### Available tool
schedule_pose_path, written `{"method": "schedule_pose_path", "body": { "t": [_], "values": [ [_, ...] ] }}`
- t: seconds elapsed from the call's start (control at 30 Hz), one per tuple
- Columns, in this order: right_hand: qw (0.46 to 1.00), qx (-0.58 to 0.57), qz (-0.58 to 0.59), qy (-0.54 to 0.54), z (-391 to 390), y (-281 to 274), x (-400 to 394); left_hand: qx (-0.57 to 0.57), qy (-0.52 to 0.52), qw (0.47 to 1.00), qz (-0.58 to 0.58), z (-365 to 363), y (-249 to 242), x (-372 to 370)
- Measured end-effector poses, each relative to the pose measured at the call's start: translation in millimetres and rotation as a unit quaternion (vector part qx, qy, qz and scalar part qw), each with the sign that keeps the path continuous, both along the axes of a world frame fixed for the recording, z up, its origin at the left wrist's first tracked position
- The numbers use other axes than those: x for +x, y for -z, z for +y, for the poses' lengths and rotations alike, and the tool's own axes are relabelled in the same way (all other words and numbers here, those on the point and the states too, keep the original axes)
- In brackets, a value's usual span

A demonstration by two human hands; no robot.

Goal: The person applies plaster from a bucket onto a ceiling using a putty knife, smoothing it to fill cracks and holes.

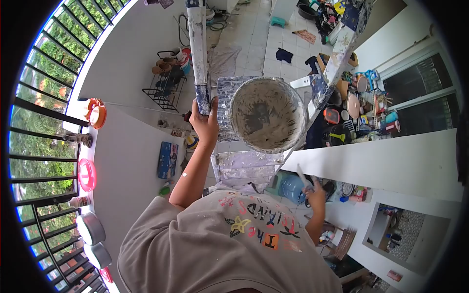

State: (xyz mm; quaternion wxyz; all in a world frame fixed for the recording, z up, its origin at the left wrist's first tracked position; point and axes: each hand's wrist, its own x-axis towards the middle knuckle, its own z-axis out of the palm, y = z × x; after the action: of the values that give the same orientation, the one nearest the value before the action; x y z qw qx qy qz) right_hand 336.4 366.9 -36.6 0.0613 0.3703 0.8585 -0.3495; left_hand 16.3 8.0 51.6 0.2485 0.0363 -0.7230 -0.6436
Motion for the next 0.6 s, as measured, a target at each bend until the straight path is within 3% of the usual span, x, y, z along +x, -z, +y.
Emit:
{"method": "schedule_pose_path", "body": {
  "t": [0.07, 0.1, 0.13, 0.17, 0.33, 0.43, 0.6],
  "values": [
    [0.997, 0.05, 0.048, -0.018, -13.8, -61.5, -25.1, 0.018, 0.004, 1.0, 0.01, 1.6, -2.5, 1.6],
    [0.995, 0.015, 0.092, 0.024, -4.1, -60.2, -26.7, 0.027, 0.005, 0.999, 0.018, 2.4, -4.5, 1.1],
    [0.992, 0.051, 0.112, 0.041, -6.9, -77.2, -38.0, 0.005, -0.007, 1.0, 0.02, 2.6, -6.4, 0.7],
    [0.984, -0.003, 0.135, 0.113, -5.8, -85.6, -45.5, 0.018, 0.001, 1.0, 0.004, 0.2, 4.5, -1.8],
    [0.976, 0.122, 0.169, 0.066, -31.8, -157.5, -81.0, 0.012, 0.0, 1.0, 0.018, 0.2, 3.0, -4.1],
    [0.968, -0.002, 0.218, 0.125, -54.9, -191.6, -101.9, -0.003, 0.003, 1.0, -0.006, -2.3, 10.7, -1.9],
    [0.957, 0.094, 0.275, 0.003, -103.7, -232.0, -132.5, -0.008, -0.002, 1.0, -0.005, -0.3, 11.6, -3.5]
  ]
}}
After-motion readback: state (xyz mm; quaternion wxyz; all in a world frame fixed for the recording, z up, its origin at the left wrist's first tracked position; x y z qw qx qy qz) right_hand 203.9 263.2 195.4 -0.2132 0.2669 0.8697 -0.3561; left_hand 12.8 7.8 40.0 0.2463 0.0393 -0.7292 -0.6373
